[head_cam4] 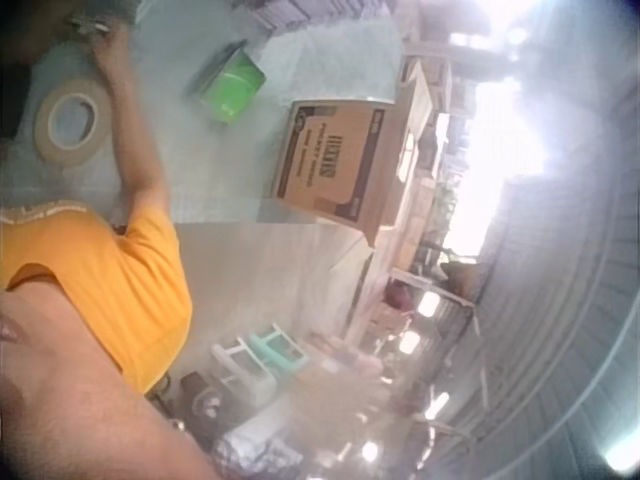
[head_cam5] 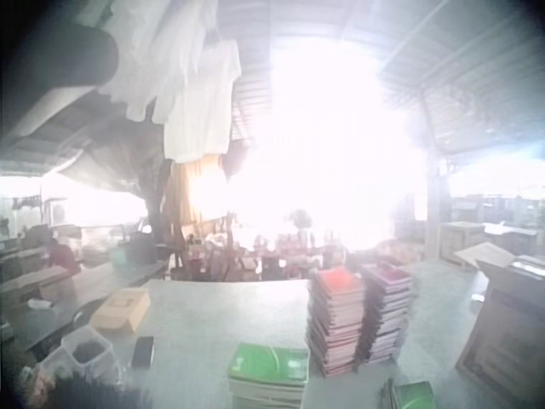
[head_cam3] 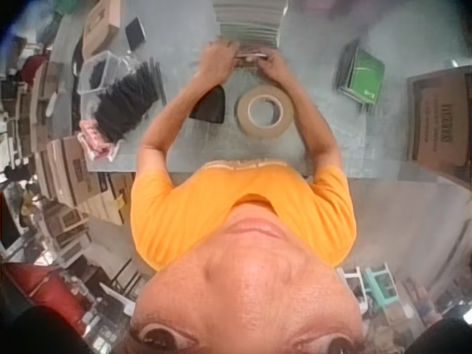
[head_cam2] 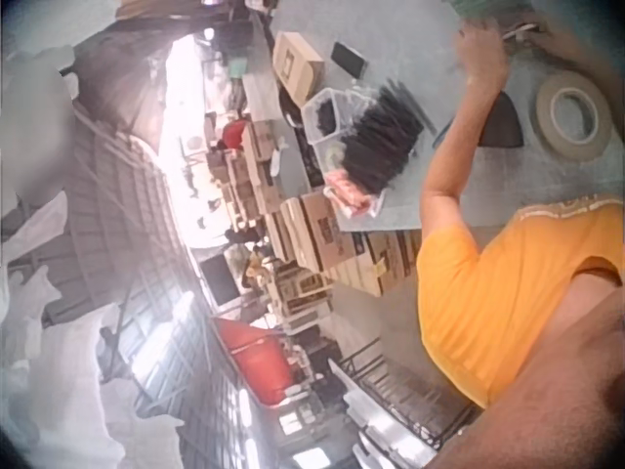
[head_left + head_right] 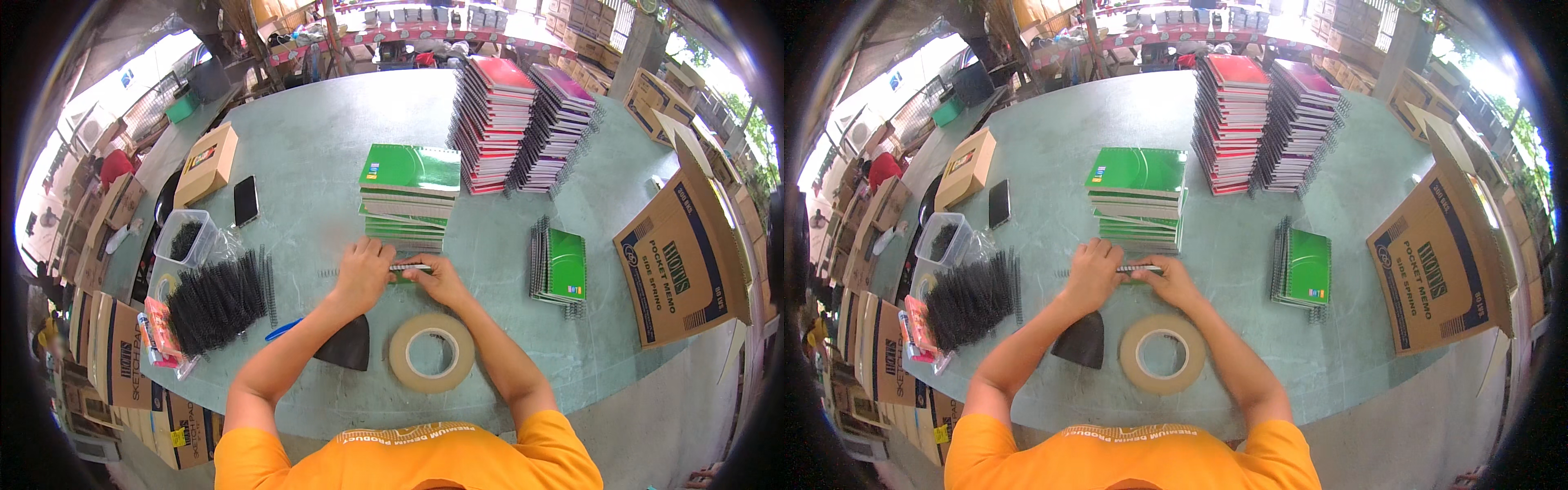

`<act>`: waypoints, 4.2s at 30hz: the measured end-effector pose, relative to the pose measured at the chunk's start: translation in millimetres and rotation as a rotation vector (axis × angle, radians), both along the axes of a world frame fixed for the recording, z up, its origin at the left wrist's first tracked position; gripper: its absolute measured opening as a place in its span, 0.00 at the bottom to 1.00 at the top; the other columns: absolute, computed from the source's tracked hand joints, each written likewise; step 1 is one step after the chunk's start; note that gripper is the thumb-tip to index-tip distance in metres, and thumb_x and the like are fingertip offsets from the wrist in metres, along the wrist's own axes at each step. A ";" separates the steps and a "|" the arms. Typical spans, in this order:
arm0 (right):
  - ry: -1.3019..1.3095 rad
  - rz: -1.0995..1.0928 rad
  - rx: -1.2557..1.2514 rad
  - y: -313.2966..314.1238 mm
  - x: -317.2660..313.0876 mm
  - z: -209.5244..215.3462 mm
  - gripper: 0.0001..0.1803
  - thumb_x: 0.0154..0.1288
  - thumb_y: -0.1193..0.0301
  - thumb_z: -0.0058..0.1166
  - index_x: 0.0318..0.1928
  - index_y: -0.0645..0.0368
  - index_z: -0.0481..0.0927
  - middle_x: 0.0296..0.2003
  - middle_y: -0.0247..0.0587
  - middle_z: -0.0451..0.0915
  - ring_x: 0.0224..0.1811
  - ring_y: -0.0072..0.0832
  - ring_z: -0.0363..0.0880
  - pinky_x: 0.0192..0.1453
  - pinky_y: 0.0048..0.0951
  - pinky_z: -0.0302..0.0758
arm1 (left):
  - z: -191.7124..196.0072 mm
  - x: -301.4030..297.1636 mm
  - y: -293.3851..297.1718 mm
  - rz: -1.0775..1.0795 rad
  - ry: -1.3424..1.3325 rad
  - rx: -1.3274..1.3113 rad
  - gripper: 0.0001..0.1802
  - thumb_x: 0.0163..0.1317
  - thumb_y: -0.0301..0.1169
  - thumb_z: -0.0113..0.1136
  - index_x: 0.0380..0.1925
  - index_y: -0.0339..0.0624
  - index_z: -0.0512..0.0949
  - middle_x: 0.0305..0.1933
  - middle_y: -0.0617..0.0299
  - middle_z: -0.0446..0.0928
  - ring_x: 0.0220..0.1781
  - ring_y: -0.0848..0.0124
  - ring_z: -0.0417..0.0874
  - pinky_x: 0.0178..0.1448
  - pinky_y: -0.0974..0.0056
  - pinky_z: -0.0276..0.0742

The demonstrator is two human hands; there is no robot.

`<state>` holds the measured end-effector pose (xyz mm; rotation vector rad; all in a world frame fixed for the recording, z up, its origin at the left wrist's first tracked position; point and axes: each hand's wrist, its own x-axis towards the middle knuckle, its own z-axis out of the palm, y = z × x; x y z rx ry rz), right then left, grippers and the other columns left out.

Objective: The person assembles a notebook by inserting a spiral binding through the pre-punched holes of a stack of green and white papers, using a small blue tool to guide the spiral, and then placing the finished notebook onto a stack.

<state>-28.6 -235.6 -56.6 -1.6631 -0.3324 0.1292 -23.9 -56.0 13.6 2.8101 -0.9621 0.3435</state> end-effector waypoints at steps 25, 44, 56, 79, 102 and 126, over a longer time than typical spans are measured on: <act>-0.188 -0.251 -0.217 -3.0 -1.5 -7.4 0.12 0.57 0.71 0.61 0.42 0.60 0.82 0.26 0.36 0.79 0.26 0.19 0.73 0.34 0.21 0.71 | -25.7 12.6 12.0 0.006 0.076 -0.046 0.13 0.53 0.37 0.62 0.35 0.41 0.76 0.38 0.55 0.74 0.42 0.56 0.74 0.42 0.55 0.67; 0.190 -0.110 0.243 1.1 -6.1 -2.8 0.13 0.66 0.75 0.48 0.51 0.62 0.74 0.36 0.40 0.79 0.26 0.24 0.81 0.26 0.21 0.76 | -14.1 8.4 -0.1 -0.012 0.019 -0.218 0.12 0.54 0.35 0.61 0.34 0.41 0.75 0.36 0.55 0.74 0.43 0.54 0.74 0.44 0.53 0.68; 0.217 -0.086 0.158 -3.4 1.1 -18.1 0.07 0.66 0.75 0.50 0.39 0.66 0.77 0.31 0.37 0.80 0.29 0.22 0.82 0.29 0.20 0.76 | -17.6 15.7 -10.0 -0.085 0.210 -0.346 0.13 0.57 0.34 0.58 0.40 0.41 0.76 0.38 0.52 0.77 0.44 0.53 0.76 0.46 0.52 0.70; 0.129 -0.442 0.394 -20.7 -27.9 20.1 0.20 0.64 0.67 0.55 0.51 0.67 0.71 0.41 0.39 0.78 0.43 0.24 0.78 0.43 0.26 0.78 | 16.1 -10.1 -15.1 0.099 0.274 -0.138 0.12 0.52 0.30 0.60 0.37 0.39 0.76 0.38 0.50 0.78 0.41 0.50 0.78 0.43 0.54 0.73; 0.038 -0.940 -0.614 -246.3 -74.6 29.5 0.28 0.64 0.67 0.48 0.62 0.67 0.63 0.54 0.58 0.73 0.58 0.43 0.72 0.61 0.33 0.66 | 1.0 -44.1 -35.5 -0.354 0.333 -0.385 0.16 0.56 0.34 0.62 0.44 0.40 0.77 0.44 0.50 0.75 0.46 0.54 0.76 0.47 0.56 0.74; -0.982 -0.472 -0.843 10.4 35.2 137.0 0.13 0.51 0.79 0.53 0.40 0.58 0.78 0.39 0.43 0.81 0.45 0.39 0.79 0.47 0.37 0.74 | 1.7 -75.3 35.4 -0.193 0.391 -0.520 0.12 0.58 0.33 0.59 0.40 0.39 0.79 0.40 0.51 0.78 0.45 0.55 0.76 0.49 0.57 0.72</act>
